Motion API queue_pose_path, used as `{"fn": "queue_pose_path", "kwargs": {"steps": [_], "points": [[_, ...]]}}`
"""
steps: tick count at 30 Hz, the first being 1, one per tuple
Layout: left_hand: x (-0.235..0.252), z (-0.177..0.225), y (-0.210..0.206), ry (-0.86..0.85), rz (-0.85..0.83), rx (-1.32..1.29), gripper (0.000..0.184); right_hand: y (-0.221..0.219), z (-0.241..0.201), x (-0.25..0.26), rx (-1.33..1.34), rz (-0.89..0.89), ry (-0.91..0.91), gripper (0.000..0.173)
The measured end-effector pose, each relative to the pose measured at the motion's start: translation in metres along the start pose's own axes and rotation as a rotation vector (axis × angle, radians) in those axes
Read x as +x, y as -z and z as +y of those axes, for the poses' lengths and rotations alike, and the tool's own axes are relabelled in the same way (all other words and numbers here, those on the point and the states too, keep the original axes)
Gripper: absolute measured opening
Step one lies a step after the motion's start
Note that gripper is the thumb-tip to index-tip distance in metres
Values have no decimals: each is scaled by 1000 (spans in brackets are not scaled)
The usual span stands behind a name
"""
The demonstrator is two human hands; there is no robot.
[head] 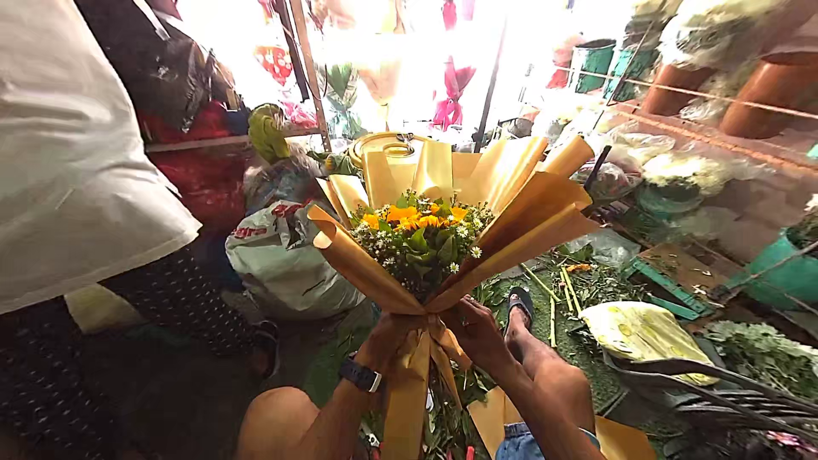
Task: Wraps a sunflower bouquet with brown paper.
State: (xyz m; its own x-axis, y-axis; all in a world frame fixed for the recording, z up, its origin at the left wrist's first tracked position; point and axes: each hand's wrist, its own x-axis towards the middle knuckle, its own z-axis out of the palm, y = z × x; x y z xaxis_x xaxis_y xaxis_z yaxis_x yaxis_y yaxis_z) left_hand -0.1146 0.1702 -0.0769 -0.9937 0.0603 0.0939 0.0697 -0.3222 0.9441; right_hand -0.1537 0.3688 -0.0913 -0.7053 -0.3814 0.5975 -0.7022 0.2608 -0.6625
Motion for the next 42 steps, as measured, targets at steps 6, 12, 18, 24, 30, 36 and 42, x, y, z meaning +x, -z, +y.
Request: {"fn": "queue_pose_path", "kwargs": {"steps": [6,12,18,24,30,36,42], "points": [[-6,2,5,16,-9,187,31,12,-19,9,78,-158,-307,15],[-7,8,5,41,-51,293,30,19,-31,12,28,-252,-425,28],[-6,2,8,37,-40,302,24,11,-19,10,962,-230,-963,24],[1,-5,12,-2,-18,141,34,8,-8,-19,-199,64,-99,40],[2,-8,7,-17,-64,32,25,-1,5,-17,-583,163,357,16],[2,-4,5,31,-60,-23,20,9,7,-7,-638,94,528,14],[2,-5,7,-17,-31,-6,22,-3,-6,0,-390,31,197,18]]}}
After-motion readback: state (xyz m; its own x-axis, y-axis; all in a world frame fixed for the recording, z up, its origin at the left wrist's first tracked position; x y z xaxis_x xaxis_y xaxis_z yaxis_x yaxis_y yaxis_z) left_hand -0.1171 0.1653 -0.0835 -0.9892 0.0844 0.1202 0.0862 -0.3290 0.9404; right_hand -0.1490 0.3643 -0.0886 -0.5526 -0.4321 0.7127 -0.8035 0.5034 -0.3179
